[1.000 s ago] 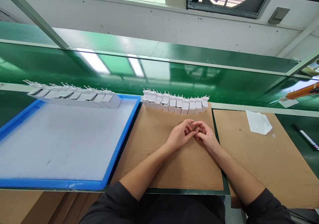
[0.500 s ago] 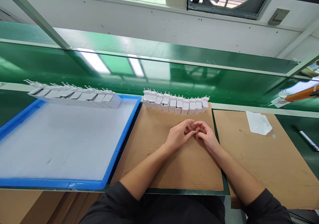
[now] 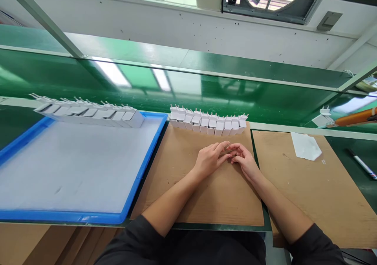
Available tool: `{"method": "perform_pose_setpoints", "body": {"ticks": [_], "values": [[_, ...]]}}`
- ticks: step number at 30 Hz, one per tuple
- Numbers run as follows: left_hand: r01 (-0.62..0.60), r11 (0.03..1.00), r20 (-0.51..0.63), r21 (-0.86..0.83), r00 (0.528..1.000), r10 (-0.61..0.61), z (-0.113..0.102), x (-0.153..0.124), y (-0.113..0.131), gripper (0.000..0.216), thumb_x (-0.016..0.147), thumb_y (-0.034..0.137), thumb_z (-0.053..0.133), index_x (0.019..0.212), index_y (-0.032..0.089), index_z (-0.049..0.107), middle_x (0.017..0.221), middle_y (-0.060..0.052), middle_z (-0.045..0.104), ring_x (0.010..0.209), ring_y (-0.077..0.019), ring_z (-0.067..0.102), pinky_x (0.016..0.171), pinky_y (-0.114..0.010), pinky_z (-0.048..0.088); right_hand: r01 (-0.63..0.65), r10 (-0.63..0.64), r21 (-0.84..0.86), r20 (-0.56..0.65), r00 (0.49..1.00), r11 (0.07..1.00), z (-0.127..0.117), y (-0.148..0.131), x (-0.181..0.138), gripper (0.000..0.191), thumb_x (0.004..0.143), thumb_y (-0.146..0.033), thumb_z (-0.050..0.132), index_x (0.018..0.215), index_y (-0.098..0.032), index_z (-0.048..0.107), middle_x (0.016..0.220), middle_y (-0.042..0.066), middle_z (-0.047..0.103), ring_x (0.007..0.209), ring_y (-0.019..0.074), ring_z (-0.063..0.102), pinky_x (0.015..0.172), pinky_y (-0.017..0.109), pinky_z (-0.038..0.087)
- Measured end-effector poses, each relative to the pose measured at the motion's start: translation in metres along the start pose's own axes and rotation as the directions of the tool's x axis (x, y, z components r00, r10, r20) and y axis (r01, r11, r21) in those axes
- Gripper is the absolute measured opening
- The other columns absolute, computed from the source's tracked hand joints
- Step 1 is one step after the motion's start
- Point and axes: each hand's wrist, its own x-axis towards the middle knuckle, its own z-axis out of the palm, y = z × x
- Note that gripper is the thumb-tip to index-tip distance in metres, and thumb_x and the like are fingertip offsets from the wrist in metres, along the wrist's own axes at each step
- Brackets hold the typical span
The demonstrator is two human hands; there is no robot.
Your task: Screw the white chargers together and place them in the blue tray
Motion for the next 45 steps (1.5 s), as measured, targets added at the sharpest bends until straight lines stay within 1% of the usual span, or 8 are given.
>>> {"method": "perform_pose_setpoints", "body": {"ticks": [16, 20, 23, 26, 35, 38, 41, 45], "values": [[-0.017, 0.998, -0.002, 0.055, 1.000, 0.017, -0.001, 0.000, -0.003, 0.034, 0.091, 0.043, 0.058, 0.120, 0.025, 0.060, 0.093, -0.002, 0.073, 0.084, -0.0157, 0.068, 0.074, -0.024, 0.046, 0.001, -0.001, -0.005, 0.026, 1.000, 1.000, -0.001, -0.001, 0.001, 0.036, 0.061, -0.012, 0.055, 0.095, -0.022, 0.063, 0.101, 0.002, 0.064, 0.080, 0.0136, 0.055, 0.065, 0.026, 0.044], [-0.027, 0.996, -0.002, 0.087, 1.000, 0.027, -0.002, 0.001, -0.005, 0.033, 0.092, 0.042, 0.056, 0.120, 0.025, 0.062, 0.089, -0.003, 0.073, 0.083, -0.0164, 0.067, 0.072, -0.025, 0.046, -0.027, 0.028, -0.006, 0.083, 0.996, 1.000, 0.004, -0.003, -0.004, 0.036, 0.063, -0.012, 0.056, 0.097, -0.024, 0.063, 0.104, 0.001, 0.064, 0.068, 0.0099, 0.056, 0.063, 0.026, 0.043], [-0.008, 0.996, 0.008, 0.089, 1.000, 0.007, -0.001, 0.002, -0.007, 0.035, 0.090, 0.041, 0.059, 0.121, 0.025, 0.061, 0.087, -0.002, 0.073, 0.081, -0.0159, 0.067, 0.071, -0.024, 0.046, -0.026, 0.028, -0.017, 0.140, 0.990, 1.000, 0.008, -0.005, -0.007, 0.033, 0.066, -0.015, 0.057, 0.097, -0.024, 0.063, 0.087, -0.001, 0.064, 0.065, 0.0110, 0.056, 0.063, 0.027, 0.042], [0.012, 0.998, 0.020, 0.062, 1.000, -0.013, 0.001, 0.001, -0.008, 0.034, 0.090, 0.039, 0.060, 0.122, 0.026, 0.060, 0.091, -0.002, 0.073, 0.083, -0.0149, 0.067, 0.071, -0.022, 0.046, 0.023, -0.021, -0.022, 0.099, 0.995, 1.000, 0.006, -0.005, -0.006, 0.027, 0.069, -0.018, 0.061, 0.095, -0.023, 0.063, 0.072, -0.003, 0.060, 0.066, 0.0117, 0.053, 0.065, 0.028, 0.042], [0.065, 0.998, 0.045, 0.004, 0.997, -0.066, 0.007, -0.003, -0.011, 0.037, 0.091, 0.033, 0.056, 0.127, 0.026, 0.055, 0.091, 0.000, 0.071, 0.073, -0.0118, 0.064, 0.067, -0.021, 0.045, 0.139, -0.147, -0.102, -0.080, 0.986, 0.985, 0.000, 0.001, 0.000, 0.023, 0.069, -0.023, 0.062, 0.092, -0.022, 0.063, 0.085, -0.001, 0.064, 0.066, 0.0100, 0.051, 0.069, 0.028, 0.045], [0.089, 0.996, 0.067, -0.019, 0.994, -0.088, 0.006, -0.003, -0.010, 0.038, 0.091, 0.031, 0.055, 0.128, 0.025, 0.054, 0.088, 0.001, 0.071, 0.071, -0.0121, 0.063, 0.064, -0.021, 0.044, 0.266, -0.304, -0.181, -0.236, 0.923, 0.947, -0.007, -0.002, 0.001, 0.017, 0.072, -0.024, 0.061, 0.088, -0.022, 0.062, 0.097, 0.002, 0.063, 0.068, 0.0099, 0.051, 0.067, 0.027, 0.047], [0.107, 0.993, 0.083, -0.047, 0.991, -0.103, 0.006, -0.003, -0.009, 0.037, 0.090, 0.030, 0.053, 0.127, 0.025, 0.054, 0.086, 0.002, 0.070, 0.069, -0.0125, 0.063, 0.061, -0.022, 0.043, 0.411, -0.502, -0.303, -0.360, 0.786, 0.860, -0.031, -0.014, 0.010, 0.019, 0.072, -0.022, 0.057, 0.091, -0.023, 0.059, 0.116, 0.005, 0.057, 0.092, 0.0147, 0.058, 0.079, 0.031, 0.051], [0.114, 0.990, 0.102, -0.080, 0.989, -0.106, 0.005, -0.003, -0.007, 0.038, 0.090, 0.029, 0.050, 0.128, 0.025, 0.053, 0.087, 0.002, 0.070, 0.069, -0.0127, 0.062, 0.060, -0.022, 0.042, 0.314, -0.640, -0.604, -0.453, 0.621, 0.732, -0.091, -0.037, 0.041, 0.046, 0.073, -0.018, 0.052, 0.118, -0.024, 0.050, 0.130, 0.008, 0.052, 0.122, 0.0205, 0.050, 0.101, 0.041, 0.043]]}}
